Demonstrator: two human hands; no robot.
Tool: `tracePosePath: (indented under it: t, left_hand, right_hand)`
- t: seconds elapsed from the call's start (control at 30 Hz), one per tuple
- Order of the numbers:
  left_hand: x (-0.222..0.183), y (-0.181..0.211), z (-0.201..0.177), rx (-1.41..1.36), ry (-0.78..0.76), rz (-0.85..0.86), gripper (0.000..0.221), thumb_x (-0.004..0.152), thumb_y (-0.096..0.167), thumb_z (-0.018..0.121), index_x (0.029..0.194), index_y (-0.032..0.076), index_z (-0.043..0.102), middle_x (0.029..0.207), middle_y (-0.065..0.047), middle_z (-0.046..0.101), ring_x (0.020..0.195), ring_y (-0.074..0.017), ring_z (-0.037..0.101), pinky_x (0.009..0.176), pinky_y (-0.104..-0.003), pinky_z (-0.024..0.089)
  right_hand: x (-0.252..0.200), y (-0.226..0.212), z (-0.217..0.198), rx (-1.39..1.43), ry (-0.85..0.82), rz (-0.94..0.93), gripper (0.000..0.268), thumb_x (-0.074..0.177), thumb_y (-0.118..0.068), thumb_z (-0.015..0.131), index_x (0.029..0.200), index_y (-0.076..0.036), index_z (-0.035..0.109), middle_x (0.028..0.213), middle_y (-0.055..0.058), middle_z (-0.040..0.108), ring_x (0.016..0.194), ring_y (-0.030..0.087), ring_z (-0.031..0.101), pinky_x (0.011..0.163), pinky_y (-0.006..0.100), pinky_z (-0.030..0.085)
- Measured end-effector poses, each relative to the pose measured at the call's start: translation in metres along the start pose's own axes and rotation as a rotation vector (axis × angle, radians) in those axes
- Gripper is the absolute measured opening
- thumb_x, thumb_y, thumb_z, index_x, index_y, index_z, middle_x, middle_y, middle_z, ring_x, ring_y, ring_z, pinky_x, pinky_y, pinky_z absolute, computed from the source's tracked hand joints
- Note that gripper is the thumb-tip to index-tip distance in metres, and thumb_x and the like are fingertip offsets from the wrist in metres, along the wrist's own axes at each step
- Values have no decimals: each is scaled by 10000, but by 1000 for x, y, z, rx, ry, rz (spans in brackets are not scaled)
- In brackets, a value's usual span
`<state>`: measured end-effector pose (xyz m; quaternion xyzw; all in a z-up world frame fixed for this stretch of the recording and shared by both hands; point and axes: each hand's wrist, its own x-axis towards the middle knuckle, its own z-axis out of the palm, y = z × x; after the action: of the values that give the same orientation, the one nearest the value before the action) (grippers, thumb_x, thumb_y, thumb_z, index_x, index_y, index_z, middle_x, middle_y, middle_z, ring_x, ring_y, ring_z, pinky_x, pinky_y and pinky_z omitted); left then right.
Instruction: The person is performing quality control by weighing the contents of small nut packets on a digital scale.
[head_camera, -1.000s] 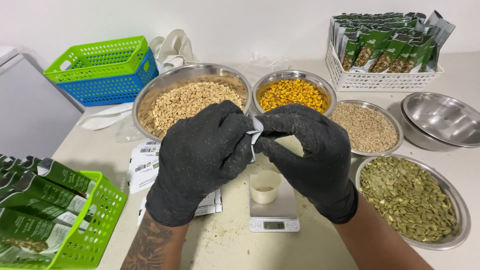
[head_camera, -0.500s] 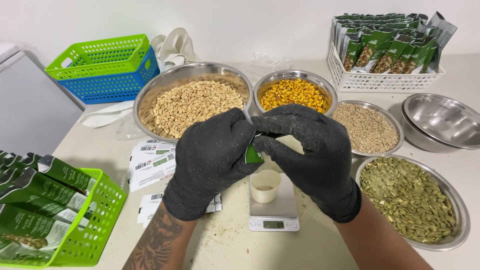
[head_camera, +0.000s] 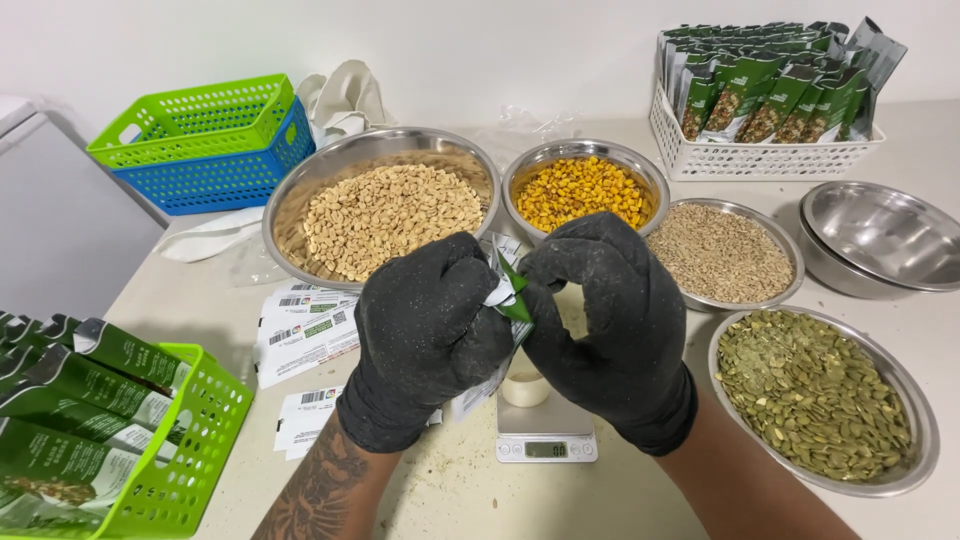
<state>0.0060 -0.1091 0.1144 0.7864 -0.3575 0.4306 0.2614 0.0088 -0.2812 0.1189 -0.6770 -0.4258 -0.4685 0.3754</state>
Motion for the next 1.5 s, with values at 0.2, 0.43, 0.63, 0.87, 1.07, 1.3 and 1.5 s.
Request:
tracePosePath:
  t: [0.2, 0.43, 0.63, 0.87, 1.07, 1.3, 1.5]
  left_hand:
    - [19, 9, -17, -111, -11, -48, 268, 1010, 194, 484, 780, 59, 455, 741, -97, 416, 583, -303, 422, 539, -454, 280]
    - [16, -2, -21, -242, 139, -118, 207, 1066, 172, 476, 1096, 8, 599, 964, -145, 589, 880, -294, 593, 820, -416, 477]
    - [24, -2, -29, -97, 36, -105, 103, 1032, 56, 568, 1041, -9, 647, 1006, -170, 649, 880, -340, 670, 768, -430, 518]
    - [24, 3, -36, 79, -20, -111, 142, 1075, 134, 542, 1056, 31, 639, 1017, -132, 630, 861, -361, 649, 673, -489, 474]
    - [17, -1, -46, -53, -82, 37, 194, 1112, 76, 441, 1068, -57, 575, 971, -215, 559, 875, -432, 543, 776, -538, 410]
    - [-43, -25, -52, 684, -376, 77, 96, 982, 190, 654, 1028, 143, 584, 879, -67, 540, 752, -297, 554, 495, -440, 413]
    - [-162, -59, -24, 529, -654, -99, 217, 902, 252, 646, 1109, 193, 671, 1025, -40, 630, 858, -283, 604, 568, -437, 471]
  right_hand:
    - [5, 6, -10, -69, 33, 59, 97, 895, 140, 550, 937, 54, 564, 872, 204, 601, 790, 359, 610, 712, 430, 498]
    - [7, 14, -12, 25, 82, 156, 144, 1018, 128, 595, 936, 20, 546, 859, 158, 593, 782, 287, 567, 743, 393, 457]
    - [10, 17, -24, -65, 7, -140, 362, 883, -123, 641, 1148, 118, 589, 1142, 296, 657, 1094, 417, 679, 991, 512, 586]
    - [8, 20, -19, -79, -161, -252, 394, 995, 17, 766, 1272, 38, 486, 1164, 270, 733, 1028, 438, 775, 791, 511, 635]
    - [19, 18, -40, -148, -456, -300, 148, 1070, -16, 621, 1014, -12, 758, 1108, 200, 797, 801, 448, 638, 764, 547, 455]
    - [26, 7, -48, 134, -388, -231, 177, 1029, 89, 618, 1108, 233, 682, 1135, 425, 686, 1010, 482, 718, 886, 510, 565]
    - [15, 13, -64, 33, -415, -79, 122, 1076, 143, 598, 1130, 224, 671, 1223, 435, 690, 1167, 515, 710, 1047, 563, 556]
